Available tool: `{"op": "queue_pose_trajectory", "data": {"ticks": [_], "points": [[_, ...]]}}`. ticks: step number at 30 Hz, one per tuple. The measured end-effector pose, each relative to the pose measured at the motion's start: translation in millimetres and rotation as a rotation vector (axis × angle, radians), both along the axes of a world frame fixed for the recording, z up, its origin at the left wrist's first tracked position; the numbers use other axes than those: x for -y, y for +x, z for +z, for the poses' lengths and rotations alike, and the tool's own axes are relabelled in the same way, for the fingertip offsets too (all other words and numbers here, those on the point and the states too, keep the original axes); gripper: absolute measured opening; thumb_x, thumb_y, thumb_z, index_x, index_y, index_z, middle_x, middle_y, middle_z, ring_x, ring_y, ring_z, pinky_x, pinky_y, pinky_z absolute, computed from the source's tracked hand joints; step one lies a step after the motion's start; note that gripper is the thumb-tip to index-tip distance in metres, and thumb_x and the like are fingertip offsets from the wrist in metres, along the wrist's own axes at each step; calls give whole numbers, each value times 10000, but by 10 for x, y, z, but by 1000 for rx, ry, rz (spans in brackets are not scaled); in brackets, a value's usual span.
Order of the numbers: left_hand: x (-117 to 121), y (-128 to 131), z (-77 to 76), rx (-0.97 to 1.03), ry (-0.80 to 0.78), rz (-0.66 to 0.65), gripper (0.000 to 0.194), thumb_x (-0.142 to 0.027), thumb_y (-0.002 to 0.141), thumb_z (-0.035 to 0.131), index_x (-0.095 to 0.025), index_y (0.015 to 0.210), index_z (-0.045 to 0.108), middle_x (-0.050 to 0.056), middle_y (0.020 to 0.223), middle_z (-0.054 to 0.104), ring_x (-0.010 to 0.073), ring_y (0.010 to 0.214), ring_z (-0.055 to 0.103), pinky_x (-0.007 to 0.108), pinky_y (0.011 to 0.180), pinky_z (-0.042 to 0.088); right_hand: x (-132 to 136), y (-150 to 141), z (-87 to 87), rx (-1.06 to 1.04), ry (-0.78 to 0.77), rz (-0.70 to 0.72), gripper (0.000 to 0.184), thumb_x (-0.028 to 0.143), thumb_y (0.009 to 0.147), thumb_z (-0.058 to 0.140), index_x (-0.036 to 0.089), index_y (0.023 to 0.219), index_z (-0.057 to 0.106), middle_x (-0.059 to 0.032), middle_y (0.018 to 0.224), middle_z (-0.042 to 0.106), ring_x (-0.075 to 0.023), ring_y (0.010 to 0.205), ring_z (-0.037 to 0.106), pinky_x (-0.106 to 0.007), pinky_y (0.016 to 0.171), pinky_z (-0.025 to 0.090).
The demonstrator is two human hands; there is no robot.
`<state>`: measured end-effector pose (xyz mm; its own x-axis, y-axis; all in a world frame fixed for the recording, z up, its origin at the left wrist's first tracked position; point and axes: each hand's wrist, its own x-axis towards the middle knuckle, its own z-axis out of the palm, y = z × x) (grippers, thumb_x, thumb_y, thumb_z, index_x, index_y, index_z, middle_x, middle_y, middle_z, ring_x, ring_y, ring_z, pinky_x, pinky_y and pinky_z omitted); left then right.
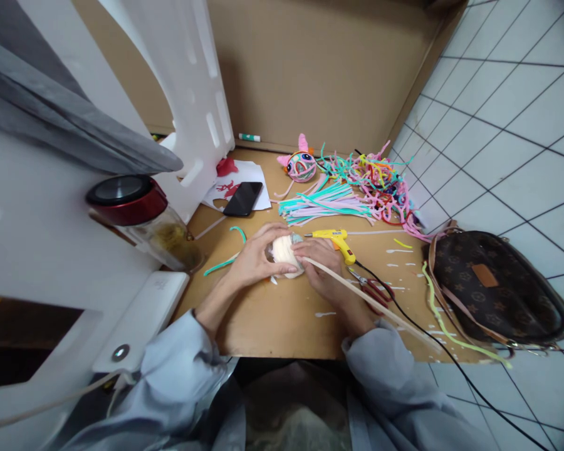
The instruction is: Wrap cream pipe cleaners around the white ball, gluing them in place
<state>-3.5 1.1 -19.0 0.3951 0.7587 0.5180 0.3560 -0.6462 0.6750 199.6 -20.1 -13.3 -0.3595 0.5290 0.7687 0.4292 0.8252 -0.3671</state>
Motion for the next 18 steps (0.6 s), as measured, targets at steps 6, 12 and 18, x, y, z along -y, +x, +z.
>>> {"op": "queue_pose_trajectory", "data": {"ticks": [6, 12, 18], "points": [[21, 12, 8, -11, 59, -17, 619, -539, 763, 776, -190, 1243, 600, 150, 1277, 615, 290, 1207, 594, 452, 1059, 463, 8, 21, -8, 10, -24, -13, 146, 142, 930, 526, 205, 924, 657, -72, 991, 772, -190, 955, 700, -392, 886, 508], [43, 6, 24, -26, 33, -6, 524, -530, 794, 750, -194, 1173, 620, 142, 1291, 592, 280, 1219, 584, 442, 1058, 463, 0, 29, -1, 27, -40, -21, 166, 171, 948, 504, 223, 926, 660, -59, 994, 772, -176, 967, 703, -375, 887, 509], [28, 27, -24, -61, 23, -18, 720, -610, 683, 803, -204, 1230, 570, 170, 1341, 538, 325, 1269, 551, 492, 1094, 438, -20, 29, -26, 1, -28, -14, 171, 172, 951, 499, 220, 925, 660, -65, 993, 769, -176, 964, 697, -376, 875, 503]]}}
